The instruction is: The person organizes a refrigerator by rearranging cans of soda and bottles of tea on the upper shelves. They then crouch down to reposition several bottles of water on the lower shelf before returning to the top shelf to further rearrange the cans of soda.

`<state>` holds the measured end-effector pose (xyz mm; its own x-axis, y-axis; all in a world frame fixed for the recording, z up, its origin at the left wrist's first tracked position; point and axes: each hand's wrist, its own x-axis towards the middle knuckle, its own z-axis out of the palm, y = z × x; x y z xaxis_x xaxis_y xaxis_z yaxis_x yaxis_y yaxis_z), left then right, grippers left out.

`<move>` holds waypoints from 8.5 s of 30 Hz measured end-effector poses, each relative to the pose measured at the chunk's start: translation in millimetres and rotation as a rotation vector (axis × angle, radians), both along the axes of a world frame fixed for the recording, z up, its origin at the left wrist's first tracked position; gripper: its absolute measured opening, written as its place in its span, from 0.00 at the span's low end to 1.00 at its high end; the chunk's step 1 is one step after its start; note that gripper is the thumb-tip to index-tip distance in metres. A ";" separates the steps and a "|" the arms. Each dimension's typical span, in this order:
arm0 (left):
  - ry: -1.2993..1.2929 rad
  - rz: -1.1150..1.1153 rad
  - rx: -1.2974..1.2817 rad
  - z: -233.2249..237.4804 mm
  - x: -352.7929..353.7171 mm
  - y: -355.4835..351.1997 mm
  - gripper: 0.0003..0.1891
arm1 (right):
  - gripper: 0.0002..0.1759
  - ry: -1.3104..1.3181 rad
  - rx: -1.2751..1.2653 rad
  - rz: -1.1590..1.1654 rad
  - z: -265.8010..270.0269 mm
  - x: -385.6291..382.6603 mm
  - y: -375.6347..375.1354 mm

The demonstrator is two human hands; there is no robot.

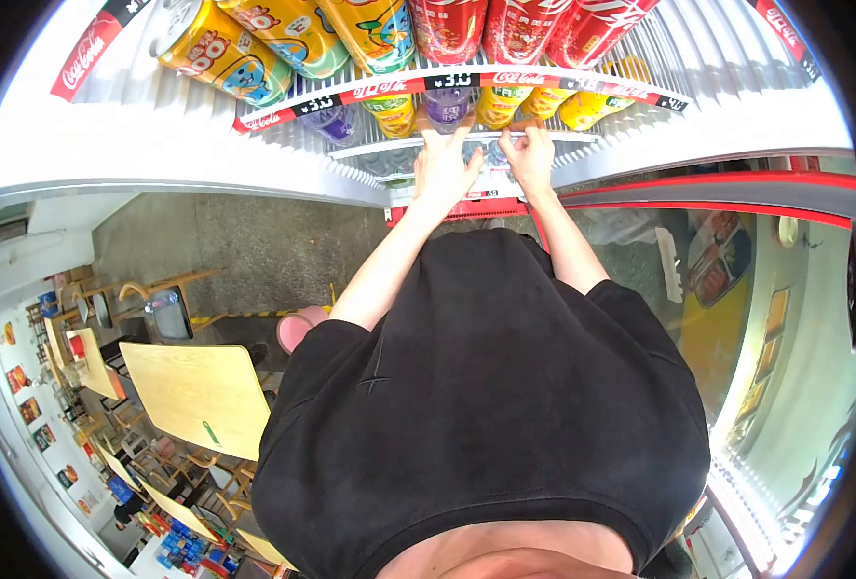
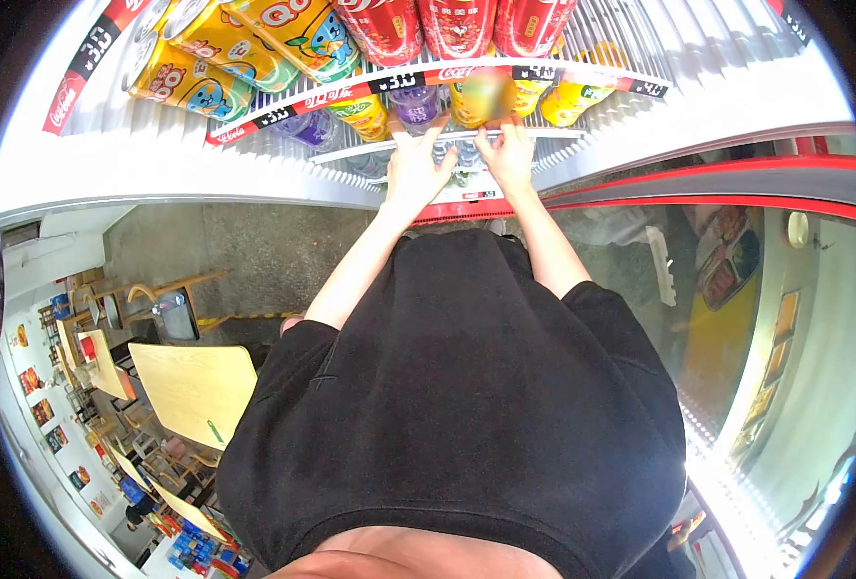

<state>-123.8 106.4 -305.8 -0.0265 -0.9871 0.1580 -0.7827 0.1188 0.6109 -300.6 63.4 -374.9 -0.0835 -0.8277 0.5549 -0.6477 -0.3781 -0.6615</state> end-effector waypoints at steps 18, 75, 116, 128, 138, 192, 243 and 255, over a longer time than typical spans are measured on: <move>0.492 -0.008 -0.212 -7.0 23.6 39.3 0.23 | 0.09 -0.083 0.080 -0.013 0.7 2.7 2.7; 0.202 0.355 -0.328 -29.0 64.6 -33.5 0.36 | 0.39 -0.076 -0.016 -0.185 20.4 -18.4 16.2; 0.129 0.379 -0.265 -27.4 62.6 -31.7 0.41 | 0.38 -0.105 0.060 -0.399 51.7 -71.2 8.7; 0.162 0.365 -0.282 -29.1 64.2 -31.9 0.37 | 0.46 0.021 0.259 -0.485 51.1 -74.8 -24.6; 0.169 0.328 -0.273 -34.9 65.9 -31.4 0.47 | 0.46 0.092 0.244 -0.492 48.2 -79.5 -18.3; 0.141 0.341 -0.288 -31.1 64.4 -33.7 0.37 | 0.39 0.154 0.187 -0.523 39.6 -79.0 -20.1; 0.154 0.336 -0.271 -28.5 64.8 -31.9 0.37 | 0.39 0.137 0.199 -0.527 44.7 -75.5 -17.9; 0.163 0.341 -0.274 -30.3 64.7 -32.1 0.37 | 0.40 0.132 0.200 -0.526 44.8 -75.1 -17.1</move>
<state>-59.1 74.3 -336.1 0.3395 -0.8564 0.3891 -0.7012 0.0453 0.7115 -375.7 46.3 -330.1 -0.4531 -0.7832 0.4257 -0.7964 0.1411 -0.5881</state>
